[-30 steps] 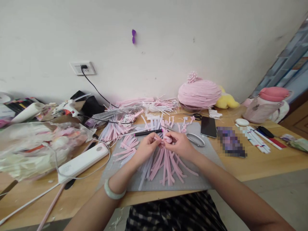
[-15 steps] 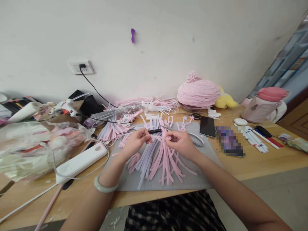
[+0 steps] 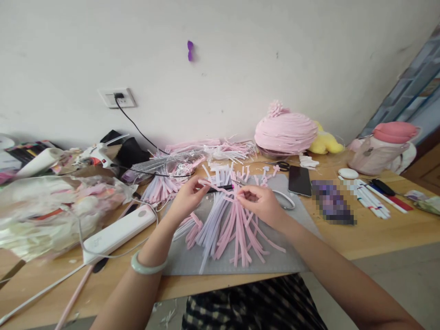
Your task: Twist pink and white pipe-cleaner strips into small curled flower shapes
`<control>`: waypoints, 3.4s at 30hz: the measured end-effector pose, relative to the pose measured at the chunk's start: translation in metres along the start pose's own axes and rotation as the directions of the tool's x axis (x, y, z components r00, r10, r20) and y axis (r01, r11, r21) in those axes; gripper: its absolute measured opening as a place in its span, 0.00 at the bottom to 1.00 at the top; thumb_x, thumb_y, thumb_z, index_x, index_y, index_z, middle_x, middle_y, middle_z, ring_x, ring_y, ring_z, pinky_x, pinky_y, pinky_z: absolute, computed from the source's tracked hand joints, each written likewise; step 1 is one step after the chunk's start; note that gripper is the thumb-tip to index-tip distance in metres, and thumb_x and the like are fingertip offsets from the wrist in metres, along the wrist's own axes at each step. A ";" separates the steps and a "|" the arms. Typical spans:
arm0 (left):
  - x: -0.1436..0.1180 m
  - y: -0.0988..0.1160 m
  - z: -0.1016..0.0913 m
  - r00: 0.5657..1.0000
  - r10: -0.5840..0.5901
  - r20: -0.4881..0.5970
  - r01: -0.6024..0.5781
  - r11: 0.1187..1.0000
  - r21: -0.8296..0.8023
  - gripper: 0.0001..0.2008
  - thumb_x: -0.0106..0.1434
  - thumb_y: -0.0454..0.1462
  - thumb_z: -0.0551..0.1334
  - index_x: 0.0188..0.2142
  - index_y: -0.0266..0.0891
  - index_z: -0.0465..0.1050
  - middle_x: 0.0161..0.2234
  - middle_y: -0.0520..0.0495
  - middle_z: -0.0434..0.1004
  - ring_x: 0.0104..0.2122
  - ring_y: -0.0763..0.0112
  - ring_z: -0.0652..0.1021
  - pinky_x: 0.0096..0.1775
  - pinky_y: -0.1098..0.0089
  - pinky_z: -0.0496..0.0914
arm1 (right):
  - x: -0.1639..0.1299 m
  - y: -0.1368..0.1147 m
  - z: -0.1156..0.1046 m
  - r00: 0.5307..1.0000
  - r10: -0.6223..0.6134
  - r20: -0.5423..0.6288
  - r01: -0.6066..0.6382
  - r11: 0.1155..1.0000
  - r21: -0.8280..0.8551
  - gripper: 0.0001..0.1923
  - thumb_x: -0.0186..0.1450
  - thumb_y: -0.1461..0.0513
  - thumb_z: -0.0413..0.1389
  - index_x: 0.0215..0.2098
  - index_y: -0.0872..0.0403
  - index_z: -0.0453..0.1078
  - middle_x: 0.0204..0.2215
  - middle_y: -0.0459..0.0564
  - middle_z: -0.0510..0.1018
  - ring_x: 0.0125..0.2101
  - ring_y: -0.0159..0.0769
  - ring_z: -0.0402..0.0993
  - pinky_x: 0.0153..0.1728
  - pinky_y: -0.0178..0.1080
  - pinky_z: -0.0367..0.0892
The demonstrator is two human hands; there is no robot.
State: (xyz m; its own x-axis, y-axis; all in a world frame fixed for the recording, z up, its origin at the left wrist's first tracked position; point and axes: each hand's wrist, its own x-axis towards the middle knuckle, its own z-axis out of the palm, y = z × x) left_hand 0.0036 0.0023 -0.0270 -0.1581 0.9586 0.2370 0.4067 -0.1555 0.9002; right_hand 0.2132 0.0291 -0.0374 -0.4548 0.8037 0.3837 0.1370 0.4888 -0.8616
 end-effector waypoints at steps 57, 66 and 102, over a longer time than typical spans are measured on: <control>-0.026 0.027 0.039 0.976 -0.044 0.214 0.097 0.965 -0.244 0.09 0.54 0.40 0.59 0.29 0.36 0.69 0.26 0.53 0.67 0.25 0.77 0.65 0.29 0.75 0.61 | -0.002 0.003 0.009 0.994 0.091 -0.059 -0.078 0.978 0.192 0.09 0.54 0.59 0.58 0.33 0.54 0.72 0.29 0.48 0.75 0.29 0.32 0.72 0.31 0.35 0.70; -0.025 0.020 0.037 0.985 -0.034 0.171 0.067 0.979 -0.193 0.09 0.54 0.40 0.60 0.28 0.35 0.67 0.24 0.53 0.66 0.25 0.77 0.65 0.29 0.75 0.61 | 0.000 -0.002 0.003 0.972 0.231 -0.047 -0.200 0.913 0.357 0.12 0.50 0.57 0.60 0.31 0.56 0.71 0.22 0.45 0.75 0.24 0.32 0.73 0.30 0.37 0.71; -0.029 0.020 0.042 0.980 -0.052 0.191 0.086 0.980 -0.177 0.10 0.53 0.41 0.61 0.28 0.34 0.70 0.23 0.52 0.68 0.25 0.75 0.67 0.29 0.74 0.62 | 0.001 0.000 -0.001 0.990 0.136 0.046 -0.143 0.970 0.195 0.09 0.52 0.58 0.59 0.27 0.55 0.65 0.22 0.43 0.69 0.24 0.28 0.67 0.27 0.32 0.64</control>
State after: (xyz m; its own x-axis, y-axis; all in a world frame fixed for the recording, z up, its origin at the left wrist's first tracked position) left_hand 0.0543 -0.0181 -0.0313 -0.0039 0.9933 0.1158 0.2257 -0.1120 0.9677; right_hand 0.2136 0.0300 -0.0370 -0.4722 0.8462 0.2469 0.0259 0.2933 -0.9557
